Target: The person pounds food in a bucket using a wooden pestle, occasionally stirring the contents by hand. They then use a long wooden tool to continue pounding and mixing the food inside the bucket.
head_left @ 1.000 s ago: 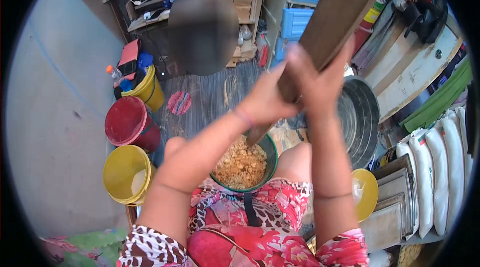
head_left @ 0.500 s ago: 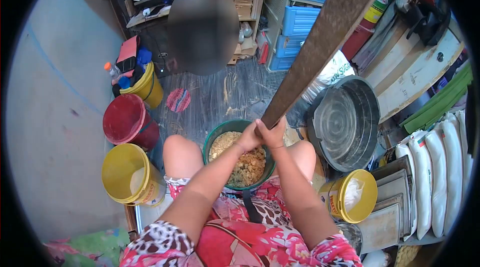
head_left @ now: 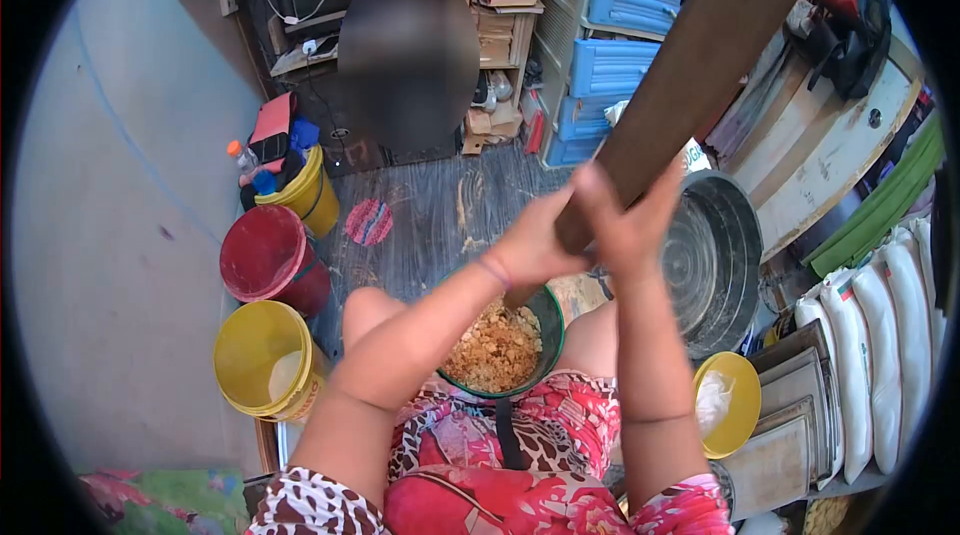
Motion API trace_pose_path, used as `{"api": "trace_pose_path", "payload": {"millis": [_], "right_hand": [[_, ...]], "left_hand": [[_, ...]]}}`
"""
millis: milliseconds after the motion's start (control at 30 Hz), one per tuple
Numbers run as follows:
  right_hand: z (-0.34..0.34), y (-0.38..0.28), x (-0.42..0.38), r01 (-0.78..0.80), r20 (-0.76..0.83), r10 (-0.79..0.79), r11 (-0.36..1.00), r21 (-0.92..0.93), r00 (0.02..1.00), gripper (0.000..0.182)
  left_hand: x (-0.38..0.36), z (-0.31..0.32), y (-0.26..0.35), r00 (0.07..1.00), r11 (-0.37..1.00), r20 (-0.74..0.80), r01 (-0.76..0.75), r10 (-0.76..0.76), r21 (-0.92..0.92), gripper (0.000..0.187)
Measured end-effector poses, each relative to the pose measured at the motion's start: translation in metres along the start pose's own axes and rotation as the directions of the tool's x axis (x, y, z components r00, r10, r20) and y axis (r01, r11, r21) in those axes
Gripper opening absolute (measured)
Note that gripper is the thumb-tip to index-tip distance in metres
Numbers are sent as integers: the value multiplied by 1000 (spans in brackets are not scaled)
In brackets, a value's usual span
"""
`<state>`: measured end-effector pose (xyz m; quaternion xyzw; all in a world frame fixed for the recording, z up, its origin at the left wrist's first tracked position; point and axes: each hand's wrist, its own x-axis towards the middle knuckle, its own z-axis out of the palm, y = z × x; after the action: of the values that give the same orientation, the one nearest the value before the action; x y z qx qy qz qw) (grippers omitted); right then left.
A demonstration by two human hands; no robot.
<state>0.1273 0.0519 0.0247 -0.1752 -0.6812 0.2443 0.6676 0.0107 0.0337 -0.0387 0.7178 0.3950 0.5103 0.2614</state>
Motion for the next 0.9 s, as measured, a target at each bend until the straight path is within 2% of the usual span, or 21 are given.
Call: {"api": "trace_pose_path", "payload": {"millis": [33, 67, 100, 133, 167, 200, 233, 267, 300, 333, 400, 433, 467, 500, 533, 567, 633, 700, 800, 833, 900], "right_hand": [[4, -35, 36, 153, -88, -157, 987, -51, 984, 68], [0, -60, 67, 201, -40, -203, 978, -47, 978, 65], [-5, -80, 97, 279, 37, -277, 958, -72, 960, 54], [-11, -105, 109, 261, 39, -259, 962, -80, 965, 54], [-14, -126, 121, 203, 160, -229, 965, 163, 960, 50], [-14, -135, 126, 108, 281, -230, 915, 390, 932, 49], [-5, -133, 124, 105, 283, -228, 915, 390, 932, 49], [11, -127, 120, 245, 81, -275, 931, 269, 958, 49], [20, -117, 117, 356, -116, -344, 927, 118, 932, 50], [7, -86, 113, 266, -92, -261, 963, 39, 961, 52], [4, -24, 51, 114, -143, -132, 986, -125, 981, 63], [3, 17, -7, -112, -5, 112, 992, 52, 994, 72], [-2, 98, -83, 76, -10, -81, 967, -243, 997, 74], [6, 142, -158, -248, 46, 249, 969, -9, 967, 68], [7, 143, -172, -409, 57, 406, 908, 88, 912, 69], [6, 146, -168, -394, 61, 390, 915, 87, 919, 69], [2, 147, -176, -481, 153, 464, 870, 110, 873, 71], [0, 139, -168, -429, 144, 415, 900, 79, 898, 71], [-2, 126, -163, -498, 151, 484, 863, 82, 862, 75], [-4, 118, -152, -395, 140, 388, 919, 20, 911, 74], [-7, 90, -112, -183, 122, 188, 981, -59, 975, 76]], "left_hand": [[21, -8, 37, 984, 984, -98, -159, 151, -82, 79], [37, -17, 76, 943, 965, -211, -262, 257, 1, 79], [56, -28, 106, 974, 980, -135, -190, 180, -66, 73], [71, -35, 126, 936, 958, -208, -284, 284, 33, 57], [82, -40, 148, 878, 918, -269, -369, 395, 144, 41], [87, -42, 190, 970, 987, -216, -135, 115, -82, 26], [91, -42, 218, 982, 952, -103, 123, -157, -282, 18], [93, -40, 212, 959, 876, -199, 83, -200, -476, 19], [90, -45, 145, 986, 973, -77, -159, 148, -170, 40], [81, -33, 112, 969, 983, -202, -160, 139, -90, 49], [34, 0, 39, 973, 993, -209, -107, 93, -55, 69], [-3, 25, -20, 972, 989, -230, -82, 53, -119, 71], [-46, 58, -96, 967, 932, -117, 179, -225, -315, 67], [-77, 69, -123, 917, 808, 22, 362, -398, -466, 62], [-106, 86, -174, 859, 789, 12, 475, -512, -389, 61], [-106, 86, -177, 911, 899, -60, 390, -408, -201, 61], [-109, 77, -188, 856, 824, 151, 517, -495, -231, 66], [-102, 70, -177, 883, 860, 121, 469, -453, -203, 67], [-89, 72, -149, 929, 896, 51, 368, -367, -250, 70], [-80, 73, -137, 951, 899, 10, 296, -310, -323, 71], [-60, 53, -96, 976, 958, 28, 218, -216, -186, 67]]}}
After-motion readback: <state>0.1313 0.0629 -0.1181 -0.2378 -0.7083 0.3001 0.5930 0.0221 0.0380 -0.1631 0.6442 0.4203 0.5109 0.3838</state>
